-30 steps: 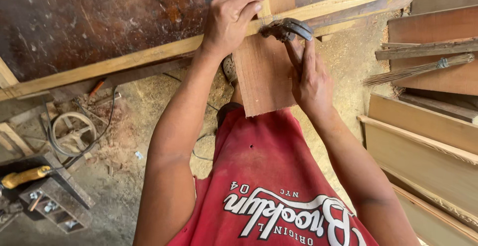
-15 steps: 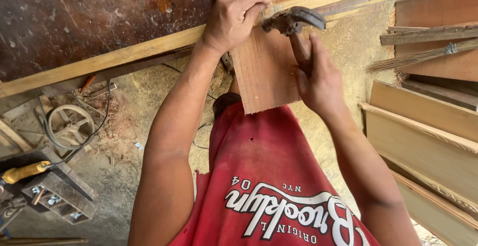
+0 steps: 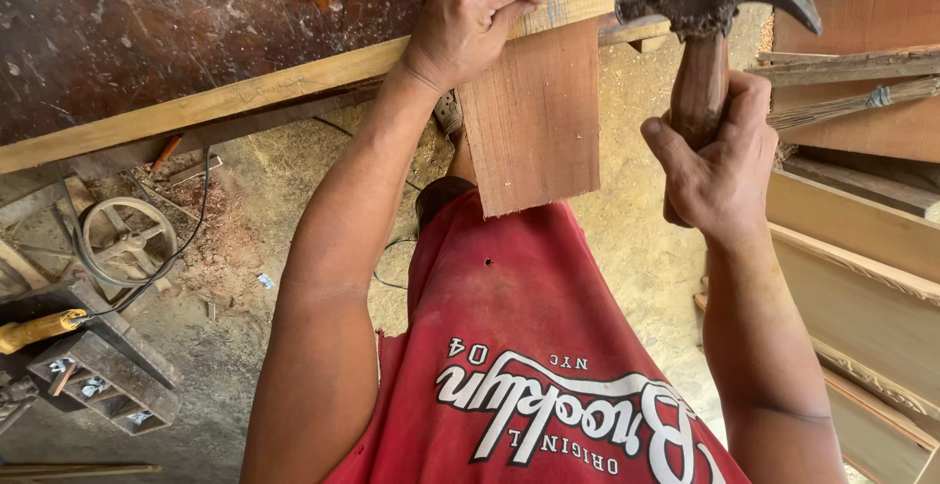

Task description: The person assembles a wooden frame by positioning a small wooden block at a joint and hammering nails to secure it. They repeat this process for multiple joints, using a hammer and nails to fasten the pieces together.

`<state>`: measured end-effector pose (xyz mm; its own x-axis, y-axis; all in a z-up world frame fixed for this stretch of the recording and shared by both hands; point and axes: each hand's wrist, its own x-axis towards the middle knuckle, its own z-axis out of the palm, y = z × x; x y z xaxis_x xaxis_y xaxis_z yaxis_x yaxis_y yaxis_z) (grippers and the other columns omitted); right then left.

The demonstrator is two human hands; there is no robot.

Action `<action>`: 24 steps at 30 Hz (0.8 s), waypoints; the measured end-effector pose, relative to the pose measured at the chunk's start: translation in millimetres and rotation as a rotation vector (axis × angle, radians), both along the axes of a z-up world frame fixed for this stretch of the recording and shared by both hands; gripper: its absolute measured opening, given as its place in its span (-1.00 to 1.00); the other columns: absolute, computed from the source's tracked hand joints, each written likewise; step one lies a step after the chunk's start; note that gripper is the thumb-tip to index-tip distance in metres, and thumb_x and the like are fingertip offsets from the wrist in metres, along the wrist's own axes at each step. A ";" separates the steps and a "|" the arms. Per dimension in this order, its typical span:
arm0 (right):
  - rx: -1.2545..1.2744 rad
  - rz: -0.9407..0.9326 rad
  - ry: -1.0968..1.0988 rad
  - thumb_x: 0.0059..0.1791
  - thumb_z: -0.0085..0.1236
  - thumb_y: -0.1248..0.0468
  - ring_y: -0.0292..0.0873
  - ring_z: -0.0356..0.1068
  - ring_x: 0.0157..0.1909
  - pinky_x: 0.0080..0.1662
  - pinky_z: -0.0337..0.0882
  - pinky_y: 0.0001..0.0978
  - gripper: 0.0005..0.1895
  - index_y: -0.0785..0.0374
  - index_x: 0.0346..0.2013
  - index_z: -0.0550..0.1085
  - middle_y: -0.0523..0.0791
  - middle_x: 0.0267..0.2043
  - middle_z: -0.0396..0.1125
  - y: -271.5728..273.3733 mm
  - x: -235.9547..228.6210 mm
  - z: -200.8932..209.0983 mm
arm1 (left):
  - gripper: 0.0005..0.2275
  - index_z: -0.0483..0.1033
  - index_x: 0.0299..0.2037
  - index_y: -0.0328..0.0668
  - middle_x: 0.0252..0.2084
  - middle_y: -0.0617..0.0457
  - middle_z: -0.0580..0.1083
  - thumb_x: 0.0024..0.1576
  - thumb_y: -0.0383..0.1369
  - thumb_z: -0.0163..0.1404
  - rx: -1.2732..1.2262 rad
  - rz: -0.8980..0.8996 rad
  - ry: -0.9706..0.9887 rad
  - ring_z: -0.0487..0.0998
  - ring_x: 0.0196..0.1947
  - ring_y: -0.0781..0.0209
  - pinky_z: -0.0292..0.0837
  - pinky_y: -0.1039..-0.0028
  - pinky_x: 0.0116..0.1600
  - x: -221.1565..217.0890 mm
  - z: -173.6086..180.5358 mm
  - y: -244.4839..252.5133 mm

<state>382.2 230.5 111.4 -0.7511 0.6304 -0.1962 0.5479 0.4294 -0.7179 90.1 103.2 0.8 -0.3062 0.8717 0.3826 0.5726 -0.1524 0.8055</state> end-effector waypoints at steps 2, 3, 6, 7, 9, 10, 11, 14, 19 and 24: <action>0.007 0.001 -0.003 0.16 0.39 0.29 -0.14 0.50 -0.17 -0.04 0.48 -0.31 -0.50 0.33 0.16 0.22 -0.03 -0.22 0.46 -1.2 -2.2 1.0 | -0.91 0.58 -0.21 -0.29 -0.24 0.02 0.58 0.19 -0.60 0.23 -0.003 -0.001 0.006 0.63 -0.16 0.10 0.53 0.34 -0.04 1.7 -1.0 0.1; 0.016 0.003 -0.006 0.14 0.38 0.30 -0.14 0.50 -0.18 -0.05 0.48 -0.32 -0.49 0.33 0.16 0.22 -0.03 -0.22 0.46 -0.7 -5.3 0.9 | -0.90 0.58 -0.21 -0.28 -0.23 0.02 0.58 0.19 -0.60 0.23 0.001 0.004 0.018 0.62 -0.15 0.09 0.54 0.34 -0.03 0.4 -1.4 1.0; 0.063 0.020 -0.020 0.13 0.40 0.30 -0.13 0.48 -0.26 -0.15 0.48 -0.30 -0.50 0.34 0.12 0.21 0.00 -0.27 0.44 -1.1 -14.7 1.9 | -0.85 0.58 -0.11 -0.25 -0.22 0.03 0.58 0.18 -0.59 0.24 0.034 0.010 0.054 0.62 -0.15 0.10 0.55 0.34 -0.01 -0.3 -3.6 0.9; 0.083 0.029 -0.027 0.14 0.41 0.29 -0.13 0.47 -0.29 -0.20 0.47 -0.29 -0.50 0.34 0.11 0.21 0.00 -0.30 0.43 -2.1 -17.0 2.2 | -0.81 0.57 -0.06 -0.23 -0.21 0.04 0.58 0.18 -0.58 0.25 0.047 0.010 0.064 0.62 -0.14 0.11 0.55 0.34 0.00 1.3 -4.8 0.0; 0.231 0.116 -0.043 0.13 0.39 0.32 -0.10 0.47 -0.29 -0.20 0.48 -0.25 -0.45 0.33 0.21 0.19 0.03 -0.25 0.42 -4.5 -23.3 1.6 | -0.76 0.52 -0.02 -0.27 -0.26 0.09 0.57 0.16 -0.60 0.24 -0.003 0.024 0.037 0.62 -0.19 0.17 0.59 0.38 -0.03 3.4 -7.5 -0.3; 0.307 0.159 -0.048 0.12 0.38 0.33 -0.09 0.47 -0.30 -0.21 0.49 -0.23 -0.42 0.33 0.26 0.18 0.05 -0.22 0.42 -5.3 -27.5 0.6 | -0.74 0.50 0.01 -0.28 -0.28 0.12 0.57 0.16 -0.61 0.23 -0.026 0.030 0.025 0.62 -0.21 0.20 0.61 0.40 -0.05 3.3 -8.9 0.3; 0.368 0.191 -0.015 0.14 0.34 0.33 -0.09 0.48 -0.26 -0.21 0.50 -0.26 -0.38 0.31 0.32 0.12 0.06 -0.17 0.42 -7.2 -31.4 -0.6 | -0.74 0.48 -0.03 -0.26 -0.29 0.12 0.56 0.15 -0.61 0.24 -0.028 0.036 0.019 0.62 -0.21 0.20 0.61 0.40 -0.06 3.8 -10.2 -0.2; 0.511 0.266 -0.032 0.19 0.22 0.32 -0.13 0.45 -0.29 -0.32 0.46 -0.35 -0.29 0.28 0.49 0.00 0.04 -0.16 0.41 -12.1 -43.2 -6.2 | -0.76 0.44 -0.13 -0.22 -0.33 0.13 0.54 0.13 -0.61 0.25 -0.032 0.048 0.006 0.61 -0.24 0.21 0.60 0.41 -0.10 4.0 -13.8 -0.2; 0.664 0.369 -0.261 0.20 0.13 0.32 -0.28 0.30 -0.48 -0.57 0.27 -0.44 -0.30 0.29 0.58 0.04 -0.08 -0.35 0.39 -15.8 -51.6 -7.6 | -0.78 0.42 -0.25 -0.18 -0.37 0.11 0.50 0.13 -0.60 0.25 -0.039 0.069 0.027 0.59 -0.27 0.21 0.56 0.41 -0.14 4.6 -15.1 -1.0; 0.597 0.312 -0.201 0.26 0.13 0.35 -0.26 0.31 -0.49 -0.48 0.33 -0.37 -0.34 0.31 0.56 0.01 -0.10 -0.38 0.37 -19.8 -55.7 -4.8 | -0.82 0.46 -0.28 -0.19 -0.37 0.11 0.51 0.14 -0.58 0.24 -0.031 0.068 0.042 0.60 -0.31 0.22 0.57 0.39 -0.12 4.9 -22.7 -3.3</action>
